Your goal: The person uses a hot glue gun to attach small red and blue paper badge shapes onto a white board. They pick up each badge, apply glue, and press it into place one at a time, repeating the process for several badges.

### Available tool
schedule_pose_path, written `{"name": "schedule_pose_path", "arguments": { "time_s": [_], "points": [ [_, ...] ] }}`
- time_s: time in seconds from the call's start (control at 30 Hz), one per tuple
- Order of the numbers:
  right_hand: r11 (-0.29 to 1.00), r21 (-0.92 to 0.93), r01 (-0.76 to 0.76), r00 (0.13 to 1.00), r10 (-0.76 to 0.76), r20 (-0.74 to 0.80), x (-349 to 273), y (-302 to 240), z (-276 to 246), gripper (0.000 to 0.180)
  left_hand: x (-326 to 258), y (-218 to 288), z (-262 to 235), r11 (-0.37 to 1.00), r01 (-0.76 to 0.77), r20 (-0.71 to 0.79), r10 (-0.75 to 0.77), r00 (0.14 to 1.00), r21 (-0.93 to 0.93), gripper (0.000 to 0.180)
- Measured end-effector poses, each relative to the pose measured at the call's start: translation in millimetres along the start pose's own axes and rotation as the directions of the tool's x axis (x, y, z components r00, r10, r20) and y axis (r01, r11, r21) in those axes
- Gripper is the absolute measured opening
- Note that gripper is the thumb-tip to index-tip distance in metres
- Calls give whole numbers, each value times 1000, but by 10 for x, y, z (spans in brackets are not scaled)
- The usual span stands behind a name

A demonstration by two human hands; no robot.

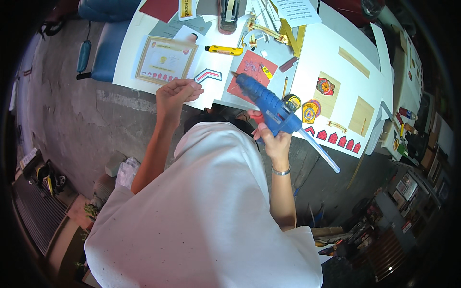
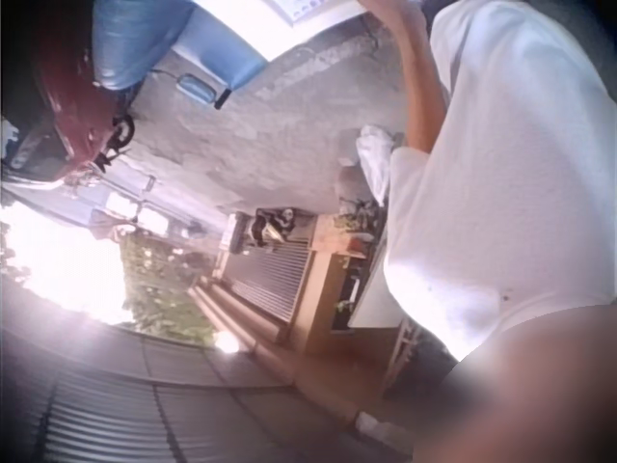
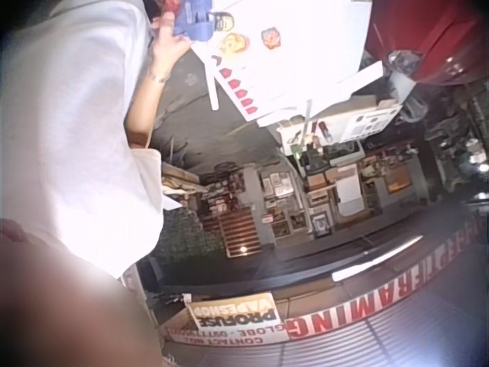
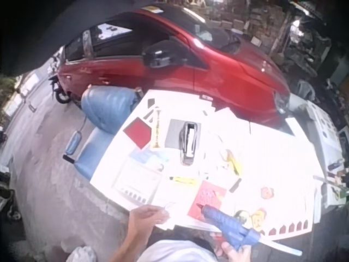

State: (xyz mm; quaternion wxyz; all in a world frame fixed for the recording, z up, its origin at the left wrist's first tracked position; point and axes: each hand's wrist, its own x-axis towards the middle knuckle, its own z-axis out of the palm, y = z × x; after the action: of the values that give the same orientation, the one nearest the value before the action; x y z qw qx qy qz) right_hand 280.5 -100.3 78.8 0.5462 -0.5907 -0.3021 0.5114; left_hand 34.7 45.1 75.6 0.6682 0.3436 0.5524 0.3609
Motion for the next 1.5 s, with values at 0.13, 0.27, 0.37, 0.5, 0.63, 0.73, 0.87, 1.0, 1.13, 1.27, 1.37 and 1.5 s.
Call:
{"name": "schedule_pose_path", "arguments": {
  "time_s": [0.13, 0.27, 0.37, 0.5, 0.63, 0.73, 0.87, 1.0, 1.13, 1.27, 1.37, 1.5],
  "points": [
    [999, -11, -38, 996, 39, 86, -43, -214, 145, 40, -66, 125, 120, 997, -40, 14, 39, 999, 65, 20],
    [997, -65, -47, 989, 56, 134, -32, -291, 205, 39, -117, 210, 180, 990, -71, 40, 66, 997, 121, 20],
    [996, -71, -44, 989, 54, 140, -22, -322, 197, 38, -146, 237, 220, 990, -80, 45, 75, 996, 113, 19],
    [995, -93, -40, 988, 53, 146, 0, -340, 177, 36, -178, 249, 264, 991, -79, 39, 75, 996, 106, 18],
    [993, -111, -46, 987, 62, 147, -4, -340, 166, 34, -197, 252, 280, 988, -80, 43, 75, 996, 133, 18],
    [991, -116, -62, 987, 78, 140, -19, -327, 157, 33, -209, 249, 277, 988, -85, 47, 79, 996, 127, 18],
    [991, -125, -52, 987, 70, 142, -48, -302, 139, 32, -217, 243, 266, 990, -92, 48, 87, 995, 106, 19],
    [986, -160, -37, 987, 62, 150, -72, -297, 132, 31, -229, 242, 249, 991, -99, 58, 95, 994, 84, 19],
    [987, -154, -35, 989, 56, 136, -65, -315, 157, 30, -252, 244, 238, 990, -86, 56, 80, 995, 112, 19],
    [989, -141, -47, 992, 62, 107, -74, -344, 183, 29, -263, 250, 229, 986, -109, 61, 102, 993, 125, 19],
    [985, -162, -55, 989, 77, 130, -96, -371, 180, 29, -264, 252, 216, 985, -116, 60, 109, 992, 129, 19],
    [983, -176, -58, 991, 78, 106, -92, -387, 186, 28, -280, 252, 196, 984, -122, 67, 114, 991, 127, 19]
  ]
}}
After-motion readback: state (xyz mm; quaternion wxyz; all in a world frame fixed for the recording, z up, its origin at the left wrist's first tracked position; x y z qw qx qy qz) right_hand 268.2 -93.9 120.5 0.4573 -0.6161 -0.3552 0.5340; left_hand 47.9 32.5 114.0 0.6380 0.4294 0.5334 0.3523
